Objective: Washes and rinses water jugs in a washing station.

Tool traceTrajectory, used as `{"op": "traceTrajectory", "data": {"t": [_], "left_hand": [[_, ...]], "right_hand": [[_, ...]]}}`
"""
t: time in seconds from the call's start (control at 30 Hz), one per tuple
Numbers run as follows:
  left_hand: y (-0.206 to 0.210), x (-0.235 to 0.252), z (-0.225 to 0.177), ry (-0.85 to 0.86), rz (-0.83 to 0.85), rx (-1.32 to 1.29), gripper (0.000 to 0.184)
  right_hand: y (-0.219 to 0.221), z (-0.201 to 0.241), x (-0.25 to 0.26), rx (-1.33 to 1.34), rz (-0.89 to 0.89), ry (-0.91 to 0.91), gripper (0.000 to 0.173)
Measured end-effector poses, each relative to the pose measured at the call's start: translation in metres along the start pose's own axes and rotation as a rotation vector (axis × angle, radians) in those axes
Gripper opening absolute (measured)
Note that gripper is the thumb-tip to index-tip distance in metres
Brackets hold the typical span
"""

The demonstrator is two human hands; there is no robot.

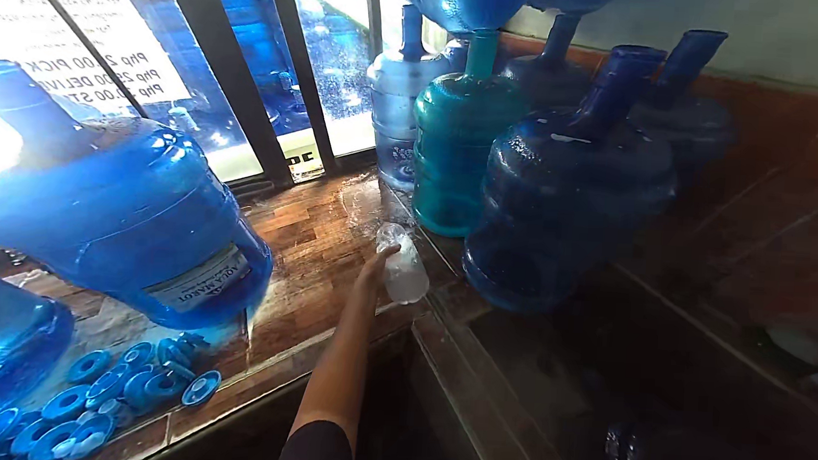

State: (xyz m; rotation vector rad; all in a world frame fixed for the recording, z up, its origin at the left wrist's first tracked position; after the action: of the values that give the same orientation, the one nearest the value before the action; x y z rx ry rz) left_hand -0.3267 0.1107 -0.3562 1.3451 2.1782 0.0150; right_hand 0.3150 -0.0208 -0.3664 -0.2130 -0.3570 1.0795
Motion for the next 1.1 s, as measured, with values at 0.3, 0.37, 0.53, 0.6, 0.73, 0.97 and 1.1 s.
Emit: {"op": "traceTrajectory", "data": {"t": [0.3,0.37,0.53,0.6,0.73,0.97,1.1], "left_hand": [[0.038,-0.069,0.063,0.128,0.059,-0.005,0.052],[0.046,-0.087,0.081,0.227,0.071,0.034,0.064],[0.088,-0.154,0.105,0.403,0.200,0.192,0.067],[0.122,-0.181,0.117,0.424,0.308,0.333,0.077],[0.210,-0.220,0.149,0.379,0.516,0.564,0.076],[0.388,-0.218,0.164,0.537,0.745,0.677,0.076],[0.501,-0.180,0.156,0.626,0.735,0.594,0.077]], "right_hand": [[-0.009,-0.004,-0.004,-0.051,-0.001,-0.041,0.038],[-0.012,-0.001,-0.009,-0.065,0.006,-0.066,0.042],[-0.022,0.002,-0.022,-0.002,-0.031,-0.057,0.040],[-0.028,0.006,-0.028,0.032,0.001,-0.036,0.038],[-0.040,-0.002,-0.037,0.108,0.021,0.053,0.034],[-0.060,-0.010,-0.062,0.191,-0.010,0.093,0.032],[-0.062,-0.015,-0.070,0.259,-0.065,0.119,0.031]]}}
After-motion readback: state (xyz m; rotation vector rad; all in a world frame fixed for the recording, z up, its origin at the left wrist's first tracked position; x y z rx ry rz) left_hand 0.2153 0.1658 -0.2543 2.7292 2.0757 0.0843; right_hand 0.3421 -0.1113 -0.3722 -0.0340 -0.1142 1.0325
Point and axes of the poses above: each hand's wrist, its own x-axis towards the middle knuckle, its own y-axis out of the palm, z = x × y, the point moved 7 cm from there along x, towards the middle knuckle, and after that the axes turned 3 degrees about -y, right-handed, at the moved point
